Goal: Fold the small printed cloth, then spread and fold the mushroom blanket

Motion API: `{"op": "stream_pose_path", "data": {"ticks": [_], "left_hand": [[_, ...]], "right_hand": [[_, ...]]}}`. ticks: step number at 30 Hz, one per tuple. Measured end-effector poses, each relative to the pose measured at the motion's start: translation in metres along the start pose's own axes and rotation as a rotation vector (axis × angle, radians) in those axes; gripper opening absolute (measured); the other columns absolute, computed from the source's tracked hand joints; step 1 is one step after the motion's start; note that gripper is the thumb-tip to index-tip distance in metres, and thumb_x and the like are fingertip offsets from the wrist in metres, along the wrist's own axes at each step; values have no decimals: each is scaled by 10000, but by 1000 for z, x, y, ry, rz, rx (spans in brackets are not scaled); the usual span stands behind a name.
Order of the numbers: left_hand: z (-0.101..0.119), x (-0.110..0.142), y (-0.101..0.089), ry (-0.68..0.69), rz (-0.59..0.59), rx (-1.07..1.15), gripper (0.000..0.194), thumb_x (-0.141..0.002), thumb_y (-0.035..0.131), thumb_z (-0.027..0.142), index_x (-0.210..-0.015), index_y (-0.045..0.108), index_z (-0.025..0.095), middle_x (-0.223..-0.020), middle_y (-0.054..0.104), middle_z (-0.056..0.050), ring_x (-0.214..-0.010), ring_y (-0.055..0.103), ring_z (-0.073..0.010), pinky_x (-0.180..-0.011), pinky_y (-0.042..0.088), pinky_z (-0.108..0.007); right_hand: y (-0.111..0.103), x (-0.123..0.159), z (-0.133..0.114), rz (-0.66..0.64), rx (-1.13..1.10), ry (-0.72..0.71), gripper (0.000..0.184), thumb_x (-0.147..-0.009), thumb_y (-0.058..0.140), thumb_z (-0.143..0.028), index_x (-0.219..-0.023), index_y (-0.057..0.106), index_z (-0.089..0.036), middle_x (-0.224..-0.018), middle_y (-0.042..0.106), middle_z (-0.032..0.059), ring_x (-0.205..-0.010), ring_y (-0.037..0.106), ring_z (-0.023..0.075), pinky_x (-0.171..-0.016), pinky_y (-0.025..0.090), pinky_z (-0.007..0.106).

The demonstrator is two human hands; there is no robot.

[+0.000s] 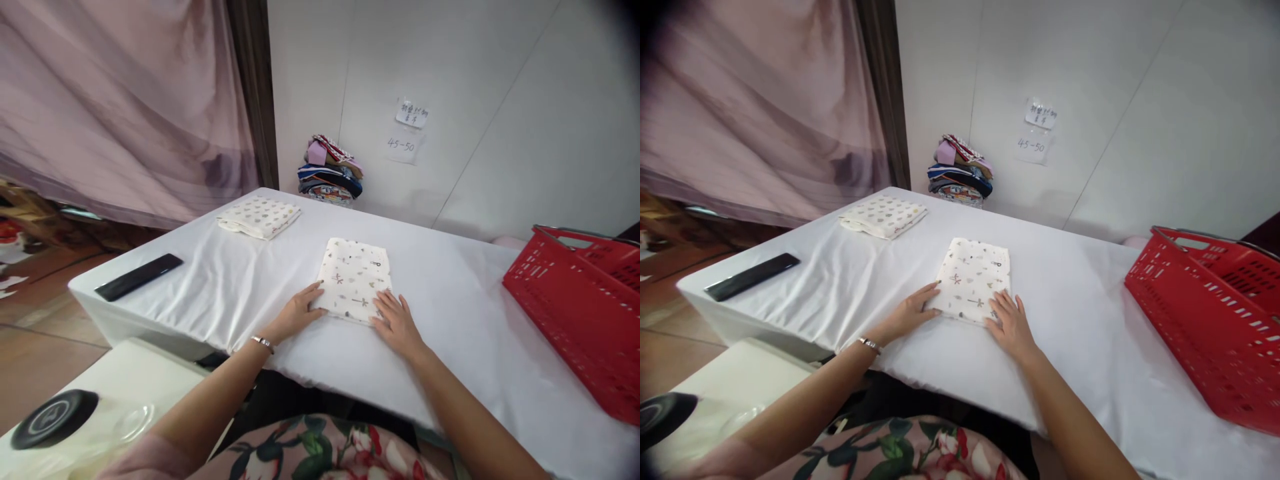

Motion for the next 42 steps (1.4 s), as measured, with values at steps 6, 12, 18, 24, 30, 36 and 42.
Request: {"op": "stream_pose_path", "data": {"ticks": [6, 12, 18, 24, 30, 36, 42], "left_hand": [[6, 3, 2, 30, 109, -160, 464, -795, 486, 338, -1241, 511, 213, -1409, 383, -15, -1202, 465, -208, -1024, 383, -321], [8, -1, 2, -24, 178, -331, 393, -787, 430, 232, -1150, 580, 251, -1303, 515, 3, -1087, 559, -228, -948, 440, -370], [14, 0, 5, 28, 226, -414, 437, -747, 420, 152, -1153, 574, 206, -1311, 502, -57, -1207, 451, -243, -988, 392, -401], [66, -2, 56, 393, 86, -504, 599, -718, 421, 67, -1288, 450, 247, -1414, 376, -28, -1323, 278, -232, -1091, 209, -467], [100, -31, 84, 502, 113, -619, 471, -840, 368, 96, -1298, 420, 193, -1311, 495, -77, -1211, 423, -219, -1024, 296, -444], [101, -38, 72, 455, 68, -578, 357, -826, 388, 63, -1131, 549, 156, -1116, 610, -88, -1043, 535, -212, -873, 428, -356], [46, -3, 22, 710, -14, -543, 380, -880, 379, 146, -1214, 517, 263, -1247, 562, -8, -1233, 407, -204, -1083, 205, -460]], "right_hand": [[3, 14, 3, -20, 22, -34, 518, -857, 436, -426, -1333, 419, -223, -1433, 325, 70, -1343, 216, 269, -1076, 191, 512], [6, 12, 0, 25, -28, -78, 495, -862, 448, -367, -1324, 433, -191, -1421, 346, 77, -1349, 197, 255, -1076, 256, 474], [8, 12, -1, 51, -56, -99, 490, -868, 442, -353, -1329, 424, -190, -1429, 332, 76, -1352, 191, 253, -1076, 280, 465], [10, 11, 0, 93, -84, -114, 483, -861, 466, -331, -1320, 432, -184, -1420, 344, 93, -1350, 198, 257, -1068, 299, 469], [11, 7, 1, 125, -112, -128, 524, -834, 502, -239, -1340, 393, -156, -1374, 411, 117, -1320, 276, 258, -1059, 323, 479], [9, 5, -9, 172, -106, -96, 506, -820, 516, -226, -1311, 434, -131, -1307, 484, 143, -1274, 361, 269, -1041, 354, 478], [1, 34, -75, 45, -210, -284, 557, -794, 564, -274, -1320, 422, -159, -1366, 423, 122, -1300, 317, 248, -1063, 325, 418]]}}
Point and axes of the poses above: each hand's wrist, its own x-axis away from the middle knuckle, its own y-axis out of the palm, z = x × y, the point moved 4 cm from there along -x, towards the middle knuckle
